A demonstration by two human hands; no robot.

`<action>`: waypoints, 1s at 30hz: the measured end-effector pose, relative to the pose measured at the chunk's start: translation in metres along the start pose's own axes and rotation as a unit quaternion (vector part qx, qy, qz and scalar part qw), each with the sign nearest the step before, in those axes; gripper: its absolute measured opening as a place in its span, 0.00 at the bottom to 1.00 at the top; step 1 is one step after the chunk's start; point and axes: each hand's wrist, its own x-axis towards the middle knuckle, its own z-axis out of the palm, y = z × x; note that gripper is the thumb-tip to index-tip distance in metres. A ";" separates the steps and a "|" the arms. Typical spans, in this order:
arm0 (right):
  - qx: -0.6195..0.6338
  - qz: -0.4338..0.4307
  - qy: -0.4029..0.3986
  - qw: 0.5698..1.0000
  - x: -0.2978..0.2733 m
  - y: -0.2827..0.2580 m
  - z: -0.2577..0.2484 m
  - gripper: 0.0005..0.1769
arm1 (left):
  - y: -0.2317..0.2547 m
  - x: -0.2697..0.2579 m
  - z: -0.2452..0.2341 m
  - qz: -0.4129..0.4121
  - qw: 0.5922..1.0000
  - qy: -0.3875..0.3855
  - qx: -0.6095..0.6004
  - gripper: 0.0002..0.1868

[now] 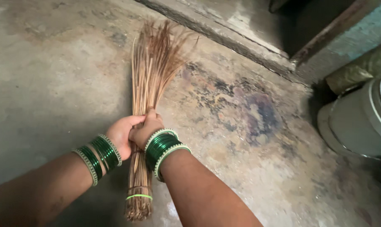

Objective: The person assembles a bundle of broom sticks by hand, aligning the ends and wrapping a cord around the handle section to secure them.

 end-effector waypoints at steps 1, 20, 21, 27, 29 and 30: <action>-0.013 -0.015 -0.008 1.000 0.007 -0.002 0.005 0.64 | 0.001 0.002 -0.005 0.011 1.000 0.018 -0.013 0.12; 0.038 -0.175 0.108 0.978 -0.029 -0.029 -0.045 0.61 | 0.036 -0.060 0.059 0.064 0.994 -0.083 0.007 0.16; 0.040 -0.157 0.126 0.979 -0.043 -0.030 -0.051 0.61 | 0.033 -0.064 0.067 0.054 0.993 -0.100 0.013 0.16; 0.091 0.028 0.194 0.976 -0.111 -0.020 -0.074 0.63 | -0.005 -0.065 0.096 -0.074 0.979 -0.168 0.091 0.18; 0.120 0.107 0.196 0.967 -0.117 -0.008 -0.070 0.64 | -0.021 -0.053 0.096 -0.129 0.970 -0.152 0.141 0.19; 0.134 0.146 0.197 0.960 -0.119 0.001 -0.065 0.64 | -0.029 -0.046 0.092 -0.149 0.964 -0.161 0.150 0.19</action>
